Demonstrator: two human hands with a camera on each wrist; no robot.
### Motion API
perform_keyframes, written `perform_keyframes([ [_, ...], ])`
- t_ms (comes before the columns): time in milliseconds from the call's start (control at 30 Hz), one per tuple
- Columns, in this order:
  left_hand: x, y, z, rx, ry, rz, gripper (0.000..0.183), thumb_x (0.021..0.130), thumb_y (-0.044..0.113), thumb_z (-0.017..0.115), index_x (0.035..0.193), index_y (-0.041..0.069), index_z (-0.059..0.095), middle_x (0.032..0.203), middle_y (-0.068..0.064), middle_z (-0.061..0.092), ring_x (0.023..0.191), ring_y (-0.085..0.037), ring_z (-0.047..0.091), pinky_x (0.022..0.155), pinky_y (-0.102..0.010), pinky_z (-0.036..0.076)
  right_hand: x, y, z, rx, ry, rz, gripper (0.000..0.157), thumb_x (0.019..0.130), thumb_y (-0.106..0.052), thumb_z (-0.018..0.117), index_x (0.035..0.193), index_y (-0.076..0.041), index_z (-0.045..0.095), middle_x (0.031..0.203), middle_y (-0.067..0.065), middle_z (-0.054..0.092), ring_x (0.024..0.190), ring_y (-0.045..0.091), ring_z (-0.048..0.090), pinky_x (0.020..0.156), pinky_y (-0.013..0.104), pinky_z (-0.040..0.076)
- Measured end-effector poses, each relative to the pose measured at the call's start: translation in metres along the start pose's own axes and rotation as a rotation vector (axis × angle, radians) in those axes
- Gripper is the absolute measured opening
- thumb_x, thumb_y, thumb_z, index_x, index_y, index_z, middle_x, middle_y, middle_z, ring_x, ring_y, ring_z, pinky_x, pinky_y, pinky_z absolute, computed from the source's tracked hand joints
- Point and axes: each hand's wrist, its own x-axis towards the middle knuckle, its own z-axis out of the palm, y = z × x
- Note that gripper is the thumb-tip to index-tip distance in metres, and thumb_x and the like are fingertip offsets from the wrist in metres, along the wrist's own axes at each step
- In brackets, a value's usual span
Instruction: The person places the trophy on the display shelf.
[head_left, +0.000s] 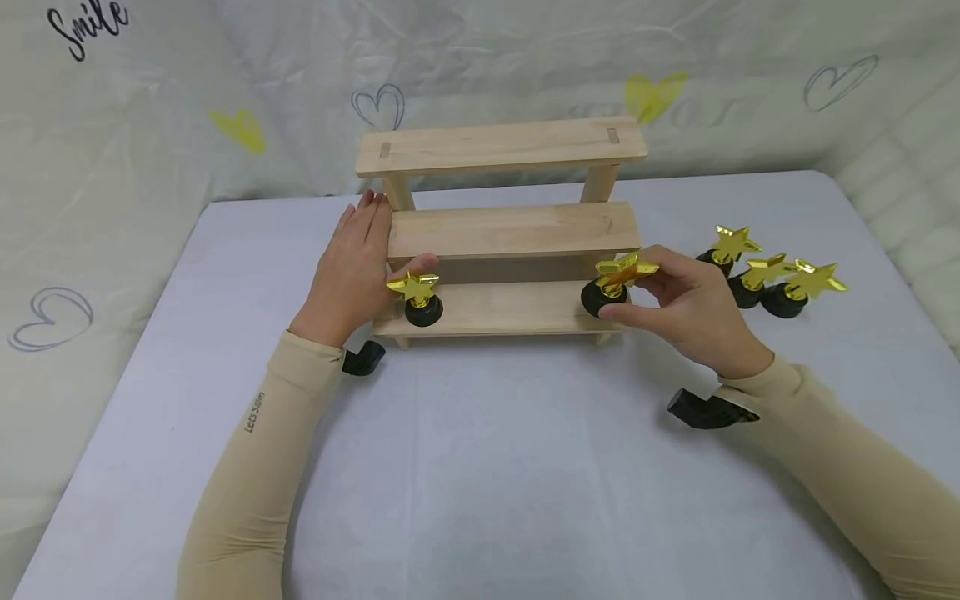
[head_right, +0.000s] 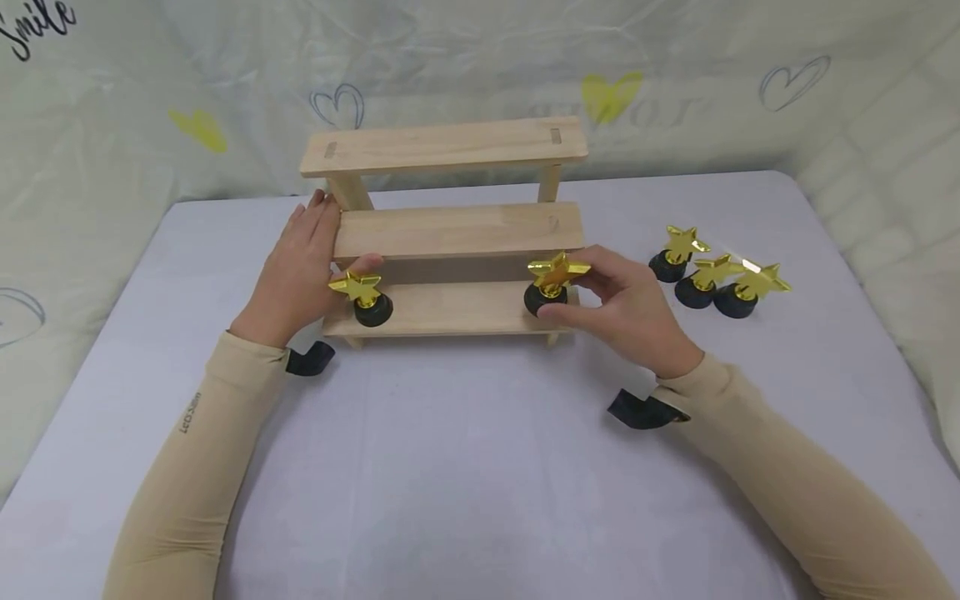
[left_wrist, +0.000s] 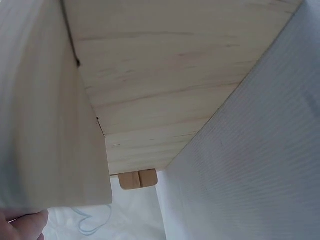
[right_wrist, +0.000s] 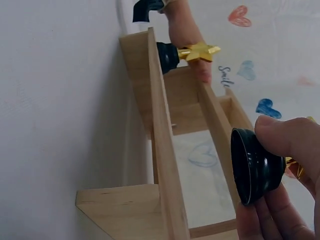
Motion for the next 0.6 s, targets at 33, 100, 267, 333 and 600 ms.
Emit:
perform_keyframes([
  [33,0.000,0.000,0.000,-0.001,0.000,0.002,0.102,0.093,0.064,0.065,0.153,-0.013,0.035,0.157,-0.033,0.043,0.155,-0.045,0.035,0.132,-0.052,0.025,0.000,0.001,0.001,-0.023,-0.008,0.010,0.044,0.072,0.025,0.079,0.111,0.009,0.067,0.105,0.002,0.075,0.100,0.010,0.071,0.101,0.018,0.056],
  [100,0.000,0.000,0.000,-0.003,-0.001,0.002,0.103,0.094,0.068,0.060,0.153,-0.013,0.035,0.157,-0.033,0.043,0.155,-0.044,0.035,0.133,-0.052,0.025,0.000,0.004,0.002,-0.049,-0.022,0.027,0.042,0.073,0.021,0.081,0.110,0.008,0.067,0.105,-0.001,0.074,0.101,0.008,0.070,0.101,0.016,0.056],
  [267,0.000,-0.001,0.001,-0.005,0.003,0.003,0.104,0.093,0.070,0.058,0.153,-0.013,0.035,0.157,-0.033,0.043,0.155,-0.044,0.035,0.133,-0.051,0.024,0.001,0.010,0.005,-0.137,-0.039,0.038,0.041,0.073,0.018,0.083,0.108,0.007,0.066,0.105,-0.003,0.072,0.101,0.006,0.069,0.098,0.013,0.055],
  [333,0.000,-0.001,0.001,-0.004,0.005,0.004,0.104,0.093,0.070,0.058,0.152,-0.013,0.036,0.157,-0.033,0.043,0.155,-0.044,0.035,0.133,-0.051,0.024,0.001,0.012,0.006,-0.196,-0.043,0.037,0.042,0.073,0.017,0.084,0.109,0.004,0.067,0.105,-0.003,0.071,0.101,0.005,0.068,0.097,0.012,0.055],
  [600,0.000,-0.001,0.001,-0.011,0.018,0.009,0.116,0.090,0.085,0.031,0.151,-0.013,0.037,0.155,-0.034,0.045,0.154,-0.045,0.036,0.133,-0.051,0.025,0.000,0.020,0.006,-0.307,-0.056,-0.002,0.043,0.072,0.016,0.085,0.108,0.002,0.067,0.104,-0.004,0.068,0.086,0.011,0.057,0.073,0.014,0.049],
])
